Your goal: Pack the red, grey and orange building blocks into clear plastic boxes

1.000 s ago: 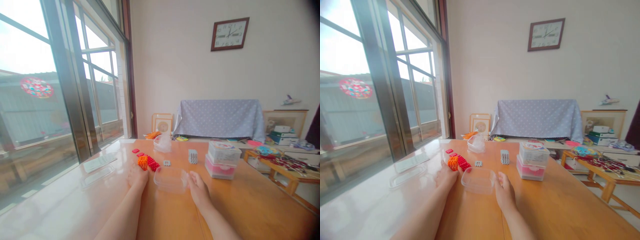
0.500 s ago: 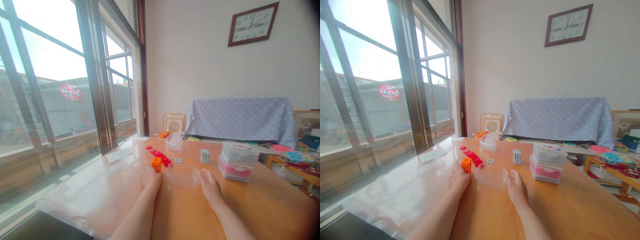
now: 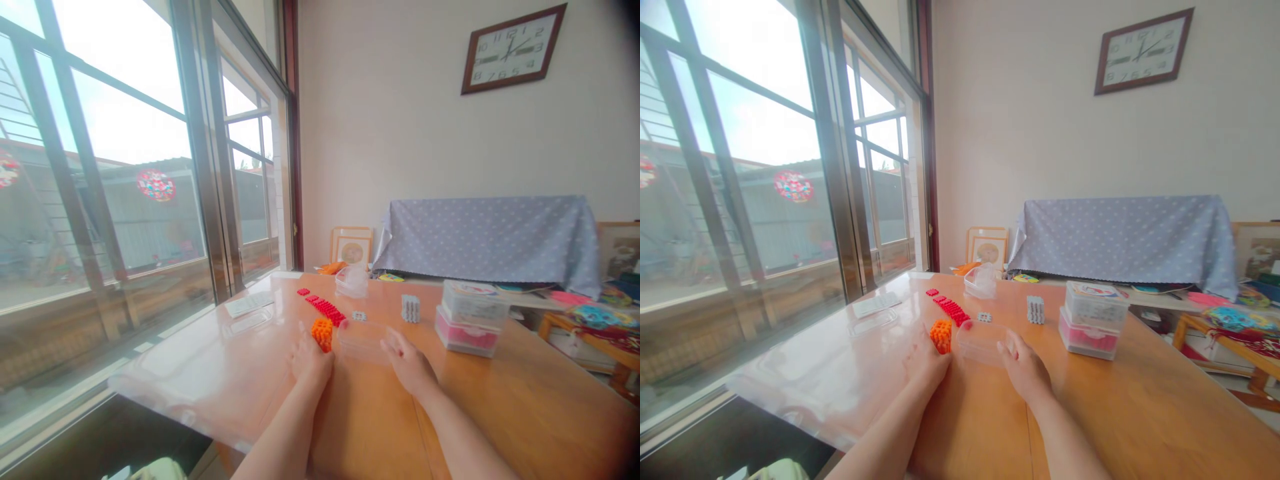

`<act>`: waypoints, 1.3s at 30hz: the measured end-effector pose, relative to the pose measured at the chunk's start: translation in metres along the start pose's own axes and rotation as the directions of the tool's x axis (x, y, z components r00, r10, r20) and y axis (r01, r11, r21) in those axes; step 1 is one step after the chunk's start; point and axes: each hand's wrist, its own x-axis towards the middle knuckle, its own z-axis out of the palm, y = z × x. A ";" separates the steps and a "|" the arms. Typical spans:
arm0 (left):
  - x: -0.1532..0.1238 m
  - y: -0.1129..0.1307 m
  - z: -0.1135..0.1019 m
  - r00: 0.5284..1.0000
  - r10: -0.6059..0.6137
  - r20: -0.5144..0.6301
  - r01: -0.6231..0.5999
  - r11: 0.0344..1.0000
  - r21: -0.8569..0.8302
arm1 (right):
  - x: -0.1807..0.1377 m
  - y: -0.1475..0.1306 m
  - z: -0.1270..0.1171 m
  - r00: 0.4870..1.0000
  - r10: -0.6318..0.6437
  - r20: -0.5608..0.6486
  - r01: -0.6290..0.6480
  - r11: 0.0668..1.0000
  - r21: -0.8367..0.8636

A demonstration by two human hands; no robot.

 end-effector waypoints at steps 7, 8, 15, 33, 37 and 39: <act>-0.006 -0.007 0.004 0.999 0.035 -0.019 -0.036 0.999 -0.033 | 0.000 0.001 -0.006 0.992 -0.101 0.075 0.102 0.995 -0.009; -0.008 -0.007 0.004 0.999 0.033 -0.016 -0.034 0.999 -0.029 | 0.001 0.002 -0.009 0.990 -0.103 0.093 0.103 0.995 0.009; -0.016 -0.011 0.004 0.998 0.051 -0.028 -0.050 0.998 0.025 | 0.003 0.009 -0.031 0.967 -0.117 0.225 0.102 0.992 0.077; -0.021 -0.022 0.003 0.996 0.085 0.010 -0.084 0.995 -0.048 | -0.013 -0.002 -0.054 0.883 -0.129 0.452 0.048 0.981 0.188; -0.022 -0.026 0.003 0.992 0.122 -0.027 -0.125 0.982 -0.141 | -0.012 0.000 -0.050 0.880 -0.137 0.455 0.050 0.979 0.196; -0.022 -0.027 0.003 0.992 0.119 -0.035 -0.123 0.982 -0.147 | -0.011 -0.001 -0.051 0.883 -0.132 0.451 0.045 0.979 0.200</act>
